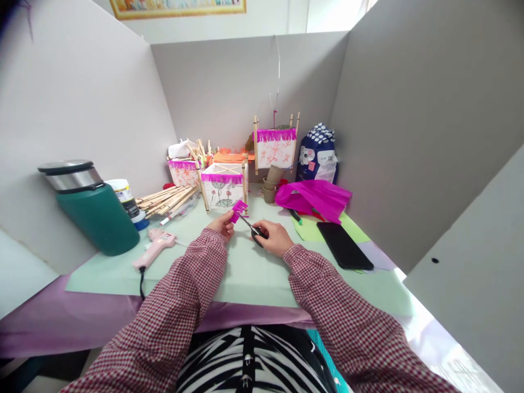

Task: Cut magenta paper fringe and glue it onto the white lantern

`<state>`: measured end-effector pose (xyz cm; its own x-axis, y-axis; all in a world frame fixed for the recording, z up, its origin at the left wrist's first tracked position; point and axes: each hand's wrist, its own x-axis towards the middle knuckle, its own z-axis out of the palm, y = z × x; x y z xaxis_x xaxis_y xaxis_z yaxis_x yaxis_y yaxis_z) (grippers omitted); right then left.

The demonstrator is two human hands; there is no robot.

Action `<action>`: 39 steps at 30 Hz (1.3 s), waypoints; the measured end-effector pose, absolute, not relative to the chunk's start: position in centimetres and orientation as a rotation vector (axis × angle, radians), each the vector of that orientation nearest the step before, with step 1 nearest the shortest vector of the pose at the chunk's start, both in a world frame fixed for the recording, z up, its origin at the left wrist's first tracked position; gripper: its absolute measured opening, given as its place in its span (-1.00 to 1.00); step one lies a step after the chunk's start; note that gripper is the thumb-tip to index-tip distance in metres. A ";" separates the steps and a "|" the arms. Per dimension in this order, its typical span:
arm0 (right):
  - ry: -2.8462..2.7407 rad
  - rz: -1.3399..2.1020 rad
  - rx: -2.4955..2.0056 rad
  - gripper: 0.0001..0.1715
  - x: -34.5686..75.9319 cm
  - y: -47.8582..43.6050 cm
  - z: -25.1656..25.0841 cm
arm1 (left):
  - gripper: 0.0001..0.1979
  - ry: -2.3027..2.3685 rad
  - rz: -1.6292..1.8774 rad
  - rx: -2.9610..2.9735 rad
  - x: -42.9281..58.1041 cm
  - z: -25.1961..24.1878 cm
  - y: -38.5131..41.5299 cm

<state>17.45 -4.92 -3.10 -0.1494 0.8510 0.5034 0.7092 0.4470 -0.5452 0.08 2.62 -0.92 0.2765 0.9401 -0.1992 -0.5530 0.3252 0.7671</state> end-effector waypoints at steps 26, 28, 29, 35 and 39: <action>-1.908 0.220 -1.333 -0.69 17.5 -4.7 -3.3 | -0.82 0.711 1.083 0.659 0.0 -1.5 3.4; -1.912 0.220 -1.331 -0.70 17.6 -4.7 -3.4 | -0.83 0.713 1.080 0.675 0.1 -1.3 3.3; -1.912 0.220 -1.328 -0.70 17.6 -4.7 -3.4 | -0.82 0.720 1.076 0.684 0.1 -1.3 3.2; -1.905 0.225 -1.320 -0.69 17.5 -4.8 -3.2 | -0.82 0.765 1.087 0.697 0.2 -1.1 2.8; -1.906 0.238 -1.324 -0.70 17.5 -4.8 -3.1 | -0.81 0.756 1.080 0.695 0.2 -1.0 2.7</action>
<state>17.45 -4.80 -3.12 -0.1458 0.8575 0.4935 0.7099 0.4381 -0.5515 0.24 2.70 -1.01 0.2802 0.9399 -0.1950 -0.5051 0.3171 0.8027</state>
